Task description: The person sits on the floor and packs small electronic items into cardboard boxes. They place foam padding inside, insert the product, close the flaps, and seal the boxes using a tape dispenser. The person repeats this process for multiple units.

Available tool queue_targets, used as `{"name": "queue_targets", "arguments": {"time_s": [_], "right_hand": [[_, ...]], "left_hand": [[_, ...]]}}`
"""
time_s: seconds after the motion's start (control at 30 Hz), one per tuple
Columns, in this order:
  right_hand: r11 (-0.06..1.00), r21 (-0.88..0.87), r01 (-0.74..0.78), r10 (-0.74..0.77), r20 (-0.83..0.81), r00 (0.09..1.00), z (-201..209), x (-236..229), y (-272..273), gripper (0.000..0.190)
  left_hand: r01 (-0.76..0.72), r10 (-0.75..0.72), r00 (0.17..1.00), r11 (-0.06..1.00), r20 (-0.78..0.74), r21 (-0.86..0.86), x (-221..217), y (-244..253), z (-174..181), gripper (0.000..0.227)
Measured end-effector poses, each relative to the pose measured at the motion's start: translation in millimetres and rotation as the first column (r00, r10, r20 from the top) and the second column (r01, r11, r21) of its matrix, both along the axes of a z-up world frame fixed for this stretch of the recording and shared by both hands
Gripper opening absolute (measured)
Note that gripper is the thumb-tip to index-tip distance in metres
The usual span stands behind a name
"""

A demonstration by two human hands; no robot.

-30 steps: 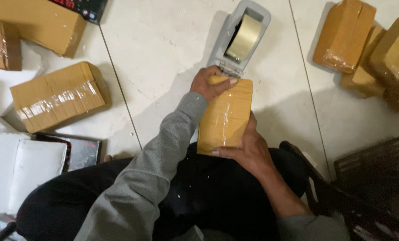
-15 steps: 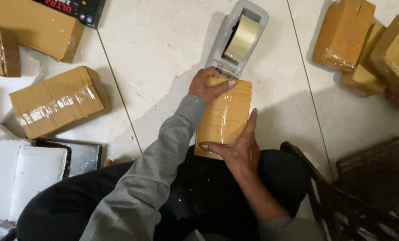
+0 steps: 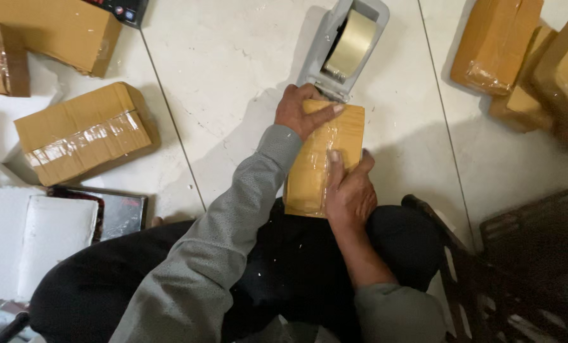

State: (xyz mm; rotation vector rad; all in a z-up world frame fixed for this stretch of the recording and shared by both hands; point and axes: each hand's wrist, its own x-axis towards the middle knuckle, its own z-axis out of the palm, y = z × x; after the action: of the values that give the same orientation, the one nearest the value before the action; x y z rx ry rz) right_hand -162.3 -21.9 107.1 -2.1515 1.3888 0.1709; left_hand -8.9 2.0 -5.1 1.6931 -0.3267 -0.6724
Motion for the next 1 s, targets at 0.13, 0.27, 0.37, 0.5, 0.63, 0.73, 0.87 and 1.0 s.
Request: {"name": "queue_targets", "arguments": {"time_s": [0.13, 0.27, 0.37, 0.5, 0.63, 0.73, 0.87, 1.0], "right_hand": [[0.808, -0.388, -0.444, 0.438, -0.109, 0.892, -1, 1, 8, 0.113], [0.617, -0.386, -0.686, 0.705, -0.116, 0.7, -12, -9, 17, 0.122], [0.63, -0.316, -0.709, 0.684, -0.207, 0.7, -14, 0, 15, 0.124], [0.858, -0.363, -0.362, 0.364, -0.067, 0.929, -8, 16, 0, 0.12], [0.944, 0.317, 0.086, -0.203, 0.357, 0.912, 5, 31, -31, 0.093], [0.779, 0.61, 0.147, -0.426, 0.343, 0.837, 7, 31, -41, 0.068], [0.704, 0.709, 0.038, -0.4, 0.352, 0.846, 14, 30, -50, 0.049], [0.707, 0.705, 0.066, -0.369, 0.286, 0.884, 29, 28, -61, 0.041]], "left_hand": [[0.043, -0.051, 0.995, 0.996, 0.088, 0.084, 13, -5, 16, 0.052], [0.039, -0.043, 0.995, 0.998, 0.09, 0.042, 1, -2, 8, 0.054], [0.024, -0.03, 0.992, 0.999, 0.126, 0.044, 7, -4, 5, 0.054], [0.052, -0.065, 0.993, 0.99, 0.097, 0.135, 4, -2, 9, 0.056], [-0.019, 0.023, 0.998, 0.998, 0.063, -0.057, 4, 0, 18, 0.06], [0.025, -0.024, 0.998, 1.0, -0.065, 0.012, 1, 1, 18, 0.059], [0.078, -0.076, 0.997, 0.996, -0.033, 0.05, 3, 2, 23, 0.057], [0.119, -0.102, 0.966, 0.991, -0.235, 0.059, 3, 8, 29, 0.064]]}}
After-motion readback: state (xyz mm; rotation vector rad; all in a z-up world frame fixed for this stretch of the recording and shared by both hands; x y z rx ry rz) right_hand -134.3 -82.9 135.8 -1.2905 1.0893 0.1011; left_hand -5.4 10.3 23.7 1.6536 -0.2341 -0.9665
